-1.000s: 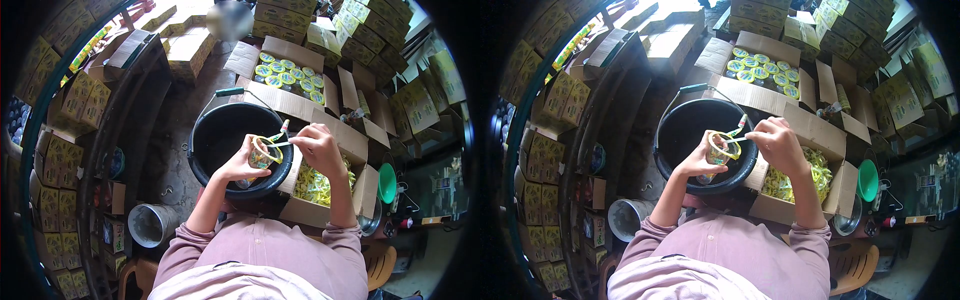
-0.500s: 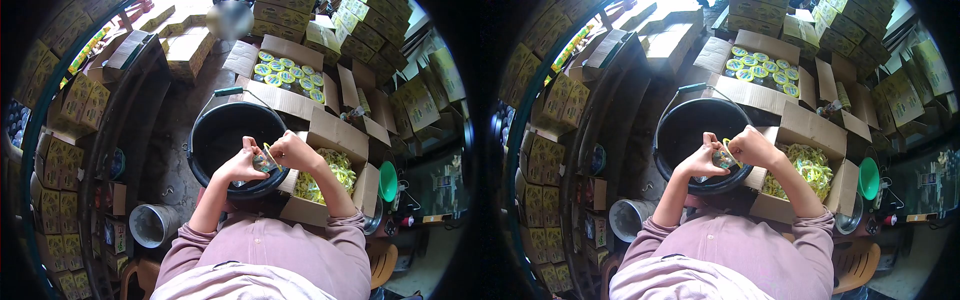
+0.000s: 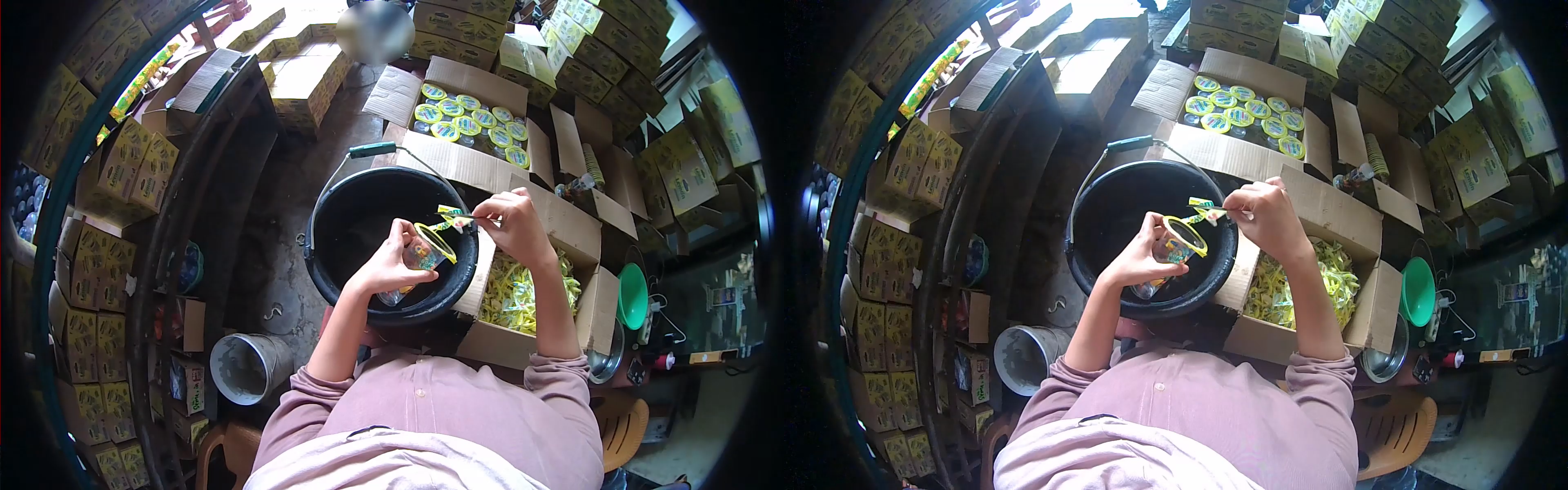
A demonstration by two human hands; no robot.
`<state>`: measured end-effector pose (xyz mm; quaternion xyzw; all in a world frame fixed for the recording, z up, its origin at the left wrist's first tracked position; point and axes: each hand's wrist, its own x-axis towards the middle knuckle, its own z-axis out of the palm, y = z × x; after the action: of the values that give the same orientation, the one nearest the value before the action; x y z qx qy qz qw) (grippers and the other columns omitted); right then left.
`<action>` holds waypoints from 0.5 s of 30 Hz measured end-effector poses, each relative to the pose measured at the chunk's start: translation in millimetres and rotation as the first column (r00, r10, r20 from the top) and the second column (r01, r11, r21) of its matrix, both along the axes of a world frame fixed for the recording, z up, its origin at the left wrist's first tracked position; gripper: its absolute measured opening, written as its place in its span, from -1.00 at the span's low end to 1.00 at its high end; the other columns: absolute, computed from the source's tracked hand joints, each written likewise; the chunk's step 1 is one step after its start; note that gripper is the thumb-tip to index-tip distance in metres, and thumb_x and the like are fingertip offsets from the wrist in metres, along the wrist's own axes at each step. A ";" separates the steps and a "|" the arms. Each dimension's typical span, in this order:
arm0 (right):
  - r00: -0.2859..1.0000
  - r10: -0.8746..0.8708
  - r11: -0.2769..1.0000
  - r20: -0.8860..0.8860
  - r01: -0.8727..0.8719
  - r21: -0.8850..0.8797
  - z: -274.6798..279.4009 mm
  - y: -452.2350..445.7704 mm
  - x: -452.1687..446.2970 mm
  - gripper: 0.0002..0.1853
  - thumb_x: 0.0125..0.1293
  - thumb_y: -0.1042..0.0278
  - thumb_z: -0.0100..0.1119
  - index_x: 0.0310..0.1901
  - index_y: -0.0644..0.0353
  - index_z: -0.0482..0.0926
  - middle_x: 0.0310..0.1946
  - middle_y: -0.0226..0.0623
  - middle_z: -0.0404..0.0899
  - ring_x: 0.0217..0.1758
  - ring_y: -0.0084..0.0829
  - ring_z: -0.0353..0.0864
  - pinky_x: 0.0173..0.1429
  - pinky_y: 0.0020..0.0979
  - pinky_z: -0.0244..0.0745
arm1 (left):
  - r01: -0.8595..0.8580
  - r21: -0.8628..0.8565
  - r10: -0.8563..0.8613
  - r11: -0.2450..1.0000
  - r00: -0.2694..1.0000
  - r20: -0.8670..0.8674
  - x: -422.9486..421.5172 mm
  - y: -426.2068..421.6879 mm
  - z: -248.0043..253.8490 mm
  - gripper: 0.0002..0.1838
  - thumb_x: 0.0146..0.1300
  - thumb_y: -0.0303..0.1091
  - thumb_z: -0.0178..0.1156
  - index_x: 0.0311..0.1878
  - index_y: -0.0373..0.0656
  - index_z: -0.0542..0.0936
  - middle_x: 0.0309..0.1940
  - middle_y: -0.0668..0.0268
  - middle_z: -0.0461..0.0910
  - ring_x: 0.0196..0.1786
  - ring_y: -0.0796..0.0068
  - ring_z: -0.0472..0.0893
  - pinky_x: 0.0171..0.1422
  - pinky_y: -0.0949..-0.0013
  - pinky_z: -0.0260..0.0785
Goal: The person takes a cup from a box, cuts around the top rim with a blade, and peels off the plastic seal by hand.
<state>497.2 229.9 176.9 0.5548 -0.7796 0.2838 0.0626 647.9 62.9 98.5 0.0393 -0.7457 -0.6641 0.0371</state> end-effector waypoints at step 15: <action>0.964 -0.070 0.995 -0.257 0.048 -0.089 -26.3 17.6 42.9 -0.82 -0.08 0.54 0.19 -0.38 0.04 0.60 -0.52 -0.47 0.51 -0.35 -0.42 0.49 -0.07 -0.37 0.24 | -0.206 -0.149 0.157 0.967 0.945 -0.288 0.7 3.1 2.6 -0.49 -0.24 -0.44 0.28 -0.10 -0.18 0.38 -0.28 0.28 0.48 -0.29 0.52 0.54 -0.19 0.47 0.42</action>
<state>540.1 247.5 150.6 0.5606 -0.7686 0.2384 0.1952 648.6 66.0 101.1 0.0122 -0.7827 -0.5878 0.2045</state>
